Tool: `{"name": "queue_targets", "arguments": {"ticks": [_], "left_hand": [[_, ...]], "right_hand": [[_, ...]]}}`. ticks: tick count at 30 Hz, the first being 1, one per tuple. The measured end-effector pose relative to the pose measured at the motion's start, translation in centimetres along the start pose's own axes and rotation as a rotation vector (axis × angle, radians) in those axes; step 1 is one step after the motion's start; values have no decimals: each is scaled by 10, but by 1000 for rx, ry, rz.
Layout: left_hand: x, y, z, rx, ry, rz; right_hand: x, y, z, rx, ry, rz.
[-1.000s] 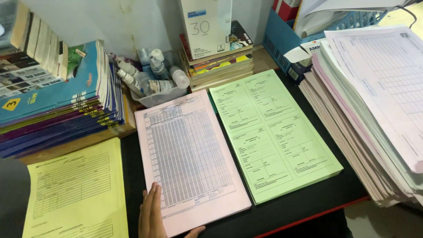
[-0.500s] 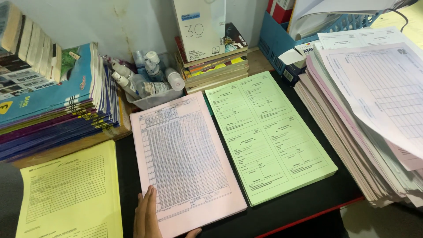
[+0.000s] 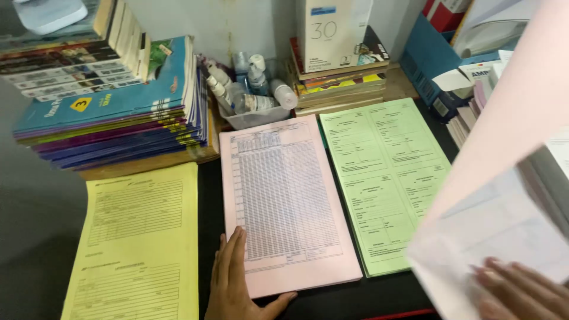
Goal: Sorting and organizing various colored paper forms on a desk
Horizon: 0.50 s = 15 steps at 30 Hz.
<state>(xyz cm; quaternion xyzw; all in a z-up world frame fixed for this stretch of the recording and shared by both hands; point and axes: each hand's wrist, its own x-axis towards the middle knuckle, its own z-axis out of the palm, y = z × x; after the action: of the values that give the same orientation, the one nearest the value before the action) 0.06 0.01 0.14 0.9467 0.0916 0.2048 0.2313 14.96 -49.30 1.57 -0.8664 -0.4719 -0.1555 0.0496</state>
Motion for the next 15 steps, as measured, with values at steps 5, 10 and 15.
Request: {"name": "queue_targets", "arguments": {"ticks": [5,10,15], "left_hand": [[5,14,-15,12,9,23],[9,12,-32,-241,-24,48],[12,19,-38,-334,8,-3]], "right_hand": [[181,-161,-41,114,372,-111],[220,-199,-11,404,224,-178],[225,-204,20,482,77,-234]]}}
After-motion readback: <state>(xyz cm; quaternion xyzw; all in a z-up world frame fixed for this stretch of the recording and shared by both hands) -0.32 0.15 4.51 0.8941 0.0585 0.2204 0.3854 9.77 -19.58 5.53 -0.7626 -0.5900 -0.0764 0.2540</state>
